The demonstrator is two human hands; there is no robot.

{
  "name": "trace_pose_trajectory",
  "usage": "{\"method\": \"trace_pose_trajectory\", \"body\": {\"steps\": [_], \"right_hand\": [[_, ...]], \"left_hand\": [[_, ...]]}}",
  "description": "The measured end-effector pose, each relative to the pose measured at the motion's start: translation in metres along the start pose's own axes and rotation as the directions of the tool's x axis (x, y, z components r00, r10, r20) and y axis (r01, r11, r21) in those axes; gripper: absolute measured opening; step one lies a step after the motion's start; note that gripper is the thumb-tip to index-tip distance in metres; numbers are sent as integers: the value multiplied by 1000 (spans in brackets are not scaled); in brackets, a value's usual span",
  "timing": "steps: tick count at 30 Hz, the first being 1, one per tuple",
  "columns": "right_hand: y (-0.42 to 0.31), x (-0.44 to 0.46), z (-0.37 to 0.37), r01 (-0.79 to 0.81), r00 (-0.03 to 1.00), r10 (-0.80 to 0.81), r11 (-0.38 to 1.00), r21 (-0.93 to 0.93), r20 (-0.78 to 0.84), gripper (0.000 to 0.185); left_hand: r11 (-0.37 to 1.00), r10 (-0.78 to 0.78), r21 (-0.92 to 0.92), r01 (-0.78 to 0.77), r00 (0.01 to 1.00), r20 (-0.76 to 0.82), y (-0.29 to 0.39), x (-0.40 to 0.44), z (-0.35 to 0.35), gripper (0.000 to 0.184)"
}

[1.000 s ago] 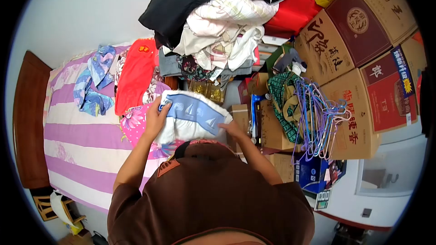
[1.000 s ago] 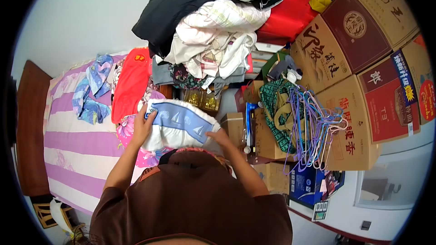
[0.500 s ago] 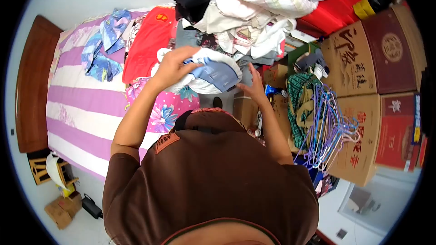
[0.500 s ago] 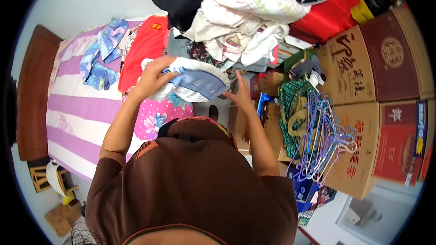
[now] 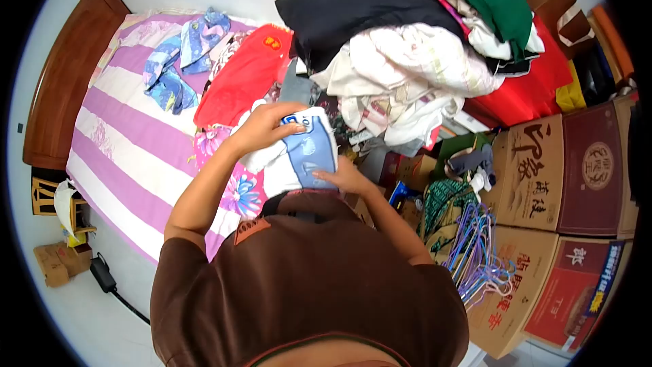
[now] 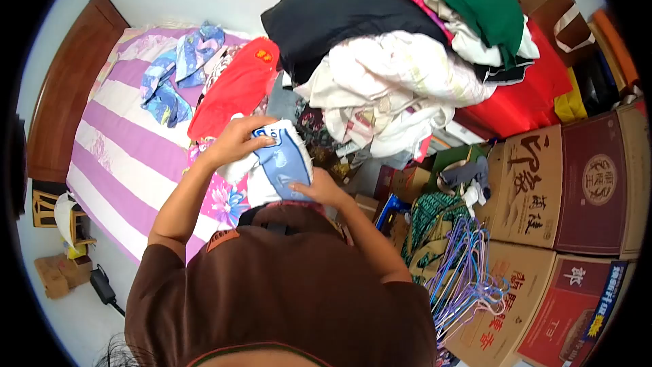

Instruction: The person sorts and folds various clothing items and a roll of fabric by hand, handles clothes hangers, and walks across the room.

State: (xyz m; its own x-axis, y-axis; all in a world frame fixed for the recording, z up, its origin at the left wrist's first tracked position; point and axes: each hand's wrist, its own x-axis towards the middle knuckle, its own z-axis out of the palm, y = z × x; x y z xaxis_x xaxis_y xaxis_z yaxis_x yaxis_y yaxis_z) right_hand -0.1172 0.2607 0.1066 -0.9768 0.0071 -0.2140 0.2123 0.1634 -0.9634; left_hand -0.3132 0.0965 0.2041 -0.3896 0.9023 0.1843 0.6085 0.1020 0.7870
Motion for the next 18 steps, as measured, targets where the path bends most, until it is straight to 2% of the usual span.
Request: {"method": "trace_pose_trajectory", "body": {"steps": [1, 2, 4, 5, 7, 8, 9, 11, 14, 15, 18], "right_hand": [[-3, 3, -3, -10, 1000, 9, 999, -38, -5, 43], [-4, 7, -5, 28, 999, -32, 991, -128, -33, 43], [-16, 12, -10, 118, 974, -167, 951, -284, -153, 43], [-28, 13, -15, 165, 956, -234, 928, -334, -177, 40], [-34, 16, -32, 125, 969, -208, 881, -456, -136, 38], [-53, 12, -41, 147, 969, -216, 895, -421, -120, 39], [-57, 12, -49, 111, 983, -156, 924, -367, -94, 39], [-82, 6, -64, 162, 976, -202, 922, -353, -78, 38], [-126, -5, -93, 124, 992, -122, 916, -381, 28, 38], [-153, -13, -103, 60, 998, -59, 899, -433, 17, 40], [-168, -20, -138, 144, 984, -157, 978, -152, -81, 41]], "left_hand": [[997, -70, -24, 69, 997, -24, -3, 2, -1, 36], [999, -8, -47, 3, 995, -98, -14, 3, 1, 35], [978, -166, -141, 152, 982, -95, -10, 1, -5, 38], [979, -147, -163, 125, 980, -134, -12, 0, -6, 38], [979, -121, -190, 80, 969, -214, -22, -1, -7, 39], [957, -141, -282, 73, 962, -232, -15, -2, -8, 41], [957, -130, -285, 49, 954, -271, -16, 0, -6, 42], [957, -126, -291, 20, 928, -351, -18, -2, -5, 43], [910, -187, -414, 9, 901, -392, -32, -4, 7, 45], [883, -214, -469, -7, 884, -416, -35, -6, 11, 45], [882, -270, -470, 21, 841, -468, -32, -12, 19, 37]]}}
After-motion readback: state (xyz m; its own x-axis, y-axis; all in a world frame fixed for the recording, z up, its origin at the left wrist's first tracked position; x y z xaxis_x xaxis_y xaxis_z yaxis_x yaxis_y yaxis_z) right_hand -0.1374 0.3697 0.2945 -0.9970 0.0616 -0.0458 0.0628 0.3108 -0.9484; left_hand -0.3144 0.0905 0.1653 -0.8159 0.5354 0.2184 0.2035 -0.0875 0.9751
